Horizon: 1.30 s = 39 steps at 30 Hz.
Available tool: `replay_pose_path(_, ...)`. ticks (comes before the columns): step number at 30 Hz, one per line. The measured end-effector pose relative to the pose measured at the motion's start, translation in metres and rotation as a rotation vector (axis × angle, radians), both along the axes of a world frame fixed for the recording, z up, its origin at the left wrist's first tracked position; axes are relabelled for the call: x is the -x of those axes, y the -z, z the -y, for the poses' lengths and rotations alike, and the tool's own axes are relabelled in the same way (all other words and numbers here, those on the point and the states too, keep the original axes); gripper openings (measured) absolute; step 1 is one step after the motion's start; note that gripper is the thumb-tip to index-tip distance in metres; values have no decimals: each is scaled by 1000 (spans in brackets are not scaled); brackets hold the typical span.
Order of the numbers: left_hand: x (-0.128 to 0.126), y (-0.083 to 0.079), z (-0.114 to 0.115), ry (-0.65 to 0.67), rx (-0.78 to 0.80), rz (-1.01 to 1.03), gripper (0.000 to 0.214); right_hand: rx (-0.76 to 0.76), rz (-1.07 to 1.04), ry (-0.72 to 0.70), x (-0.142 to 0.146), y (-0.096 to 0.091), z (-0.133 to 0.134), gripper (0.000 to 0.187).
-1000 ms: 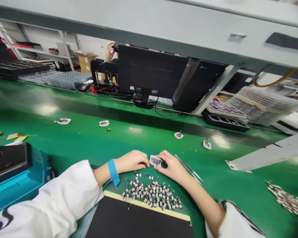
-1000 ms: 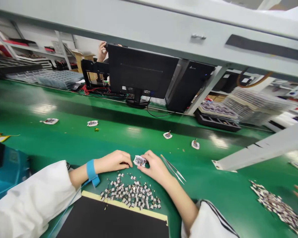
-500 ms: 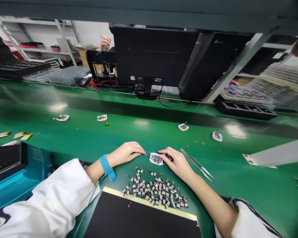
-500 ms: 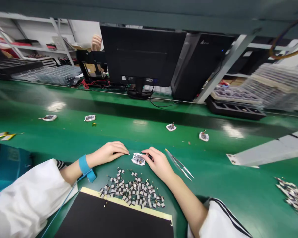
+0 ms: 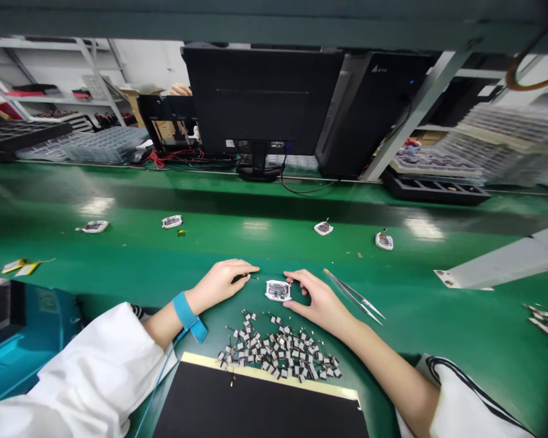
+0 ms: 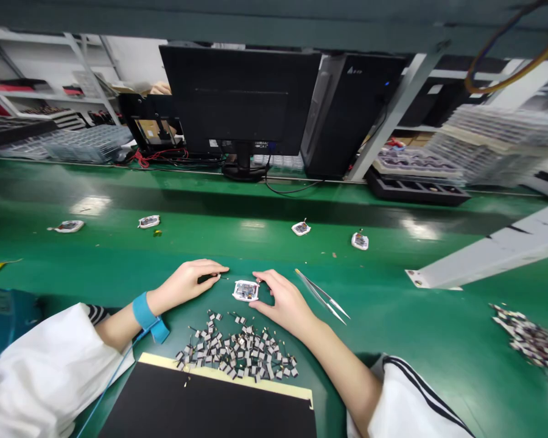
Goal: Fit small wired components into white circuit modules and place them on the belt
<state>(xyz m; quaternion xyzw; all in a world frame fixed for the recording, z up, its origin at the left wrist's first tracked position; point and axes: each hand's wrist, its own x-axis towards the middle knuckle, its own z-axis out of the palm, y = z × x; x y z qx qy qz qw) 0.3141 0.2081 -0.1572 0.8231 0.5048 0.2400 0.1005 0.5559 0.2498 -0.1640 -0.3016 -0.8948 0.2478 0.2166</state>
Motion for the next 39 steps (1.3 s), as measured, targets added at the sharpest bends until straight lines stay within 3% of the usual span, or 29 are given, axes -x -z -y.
replay_pose_path(8, -17, -12, 6, -20, -70, 10, 17, 3, -27, -6, 5, 0, -2, 42)
replay_pose_path(15, -47, -16, 4, 112, -48, 25, 13, 35, -41, 0, 10, -1, 0, 42)
replay_pose_path(20, -47, -12, 2, 135, -19, -46, 12, 67, -22, 3, 10, -1, -1, 40)
replay_pose_path(28, -52, -18, 4, 136, 2, -156, 17, 75, -18, 4, 9, 0, -1, 38)
replay_pose_path(39, -51, -16, 5, 139, -69, -232, 18, 27, -9, -7, 8, -1, -1, 37)
